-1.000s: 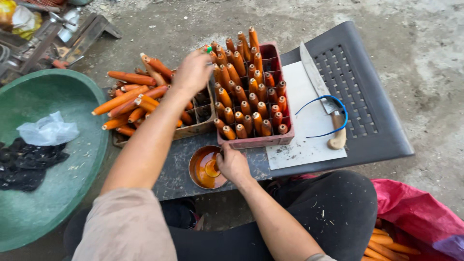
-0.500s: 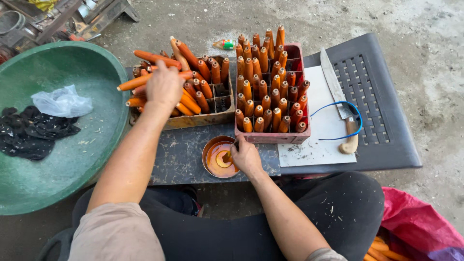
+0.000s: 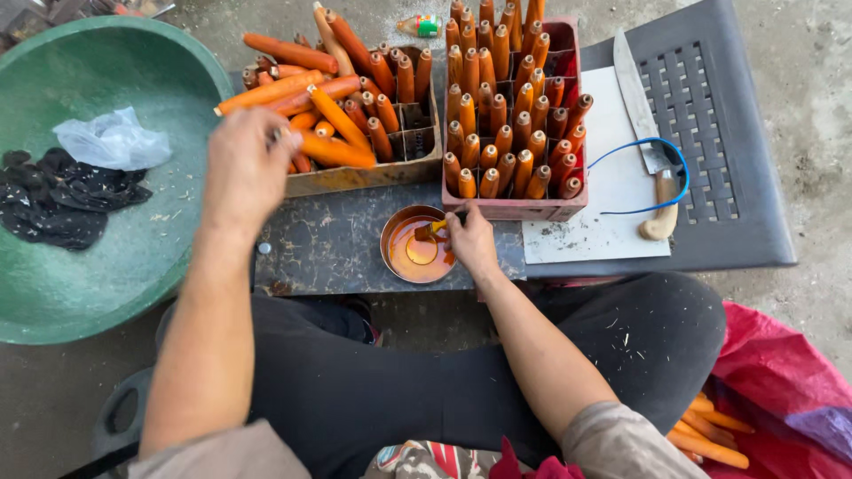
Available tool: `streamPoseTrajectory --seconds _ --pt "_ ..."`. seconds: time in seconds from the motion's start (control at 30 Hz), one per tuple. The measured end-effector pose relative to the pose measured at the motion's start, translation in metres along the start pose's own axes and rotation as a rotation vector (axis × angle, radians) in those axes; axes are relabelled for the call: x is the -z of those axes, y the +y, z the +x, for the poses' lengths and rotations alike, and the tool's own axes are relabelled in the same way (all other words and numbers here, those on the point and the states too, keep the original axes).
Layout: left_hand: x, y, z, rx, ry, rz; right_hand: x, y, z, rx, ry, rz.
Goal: The person sits cross-legged and repeatedly picks up hollow orange cylinders from a crate, dips a brush into a small bowl of orange liquid, and coats each cylinder before placing it into a second crate. The process is repeated continuously throughout the clip.
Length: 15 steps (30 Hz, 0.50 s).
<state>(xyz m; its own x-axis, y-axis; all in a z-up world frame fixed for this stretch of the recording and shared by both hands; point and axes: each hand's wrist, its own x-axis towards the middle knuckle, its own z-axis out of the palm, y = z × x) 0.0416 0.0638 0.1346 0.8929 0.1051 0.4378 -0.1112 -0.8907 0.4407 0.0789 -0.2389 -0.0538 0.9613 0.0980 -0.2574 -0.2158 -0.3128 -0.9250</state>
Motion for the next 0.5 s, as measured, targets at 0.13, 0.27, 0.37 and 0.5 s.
streamPoseTrajectory --seconds 0.13,0.27,0.37,0.5 --pt "-0.037 0.026 -0.064 0.074 0.008 -0.133 -0.001 -0.007 -0.010 0.178 0.032 -0.236" --pt "-0.088 0.018 -0.095 0.413 -0.172 -0.272 0.001 -0.010 -0.013 0.397 0.067 -0.392" --pt "-0.110 -0.001 -0.107 0.305 -0.183 -0.219 -0.001 -0.004 -0.018 0.423 0.058 -0.509" --pt "-0.121 -0.013 -0.105 0.510 -0.210 -0.435 0.000 -0.012 -0.011 0.379 0.094 -0.467"
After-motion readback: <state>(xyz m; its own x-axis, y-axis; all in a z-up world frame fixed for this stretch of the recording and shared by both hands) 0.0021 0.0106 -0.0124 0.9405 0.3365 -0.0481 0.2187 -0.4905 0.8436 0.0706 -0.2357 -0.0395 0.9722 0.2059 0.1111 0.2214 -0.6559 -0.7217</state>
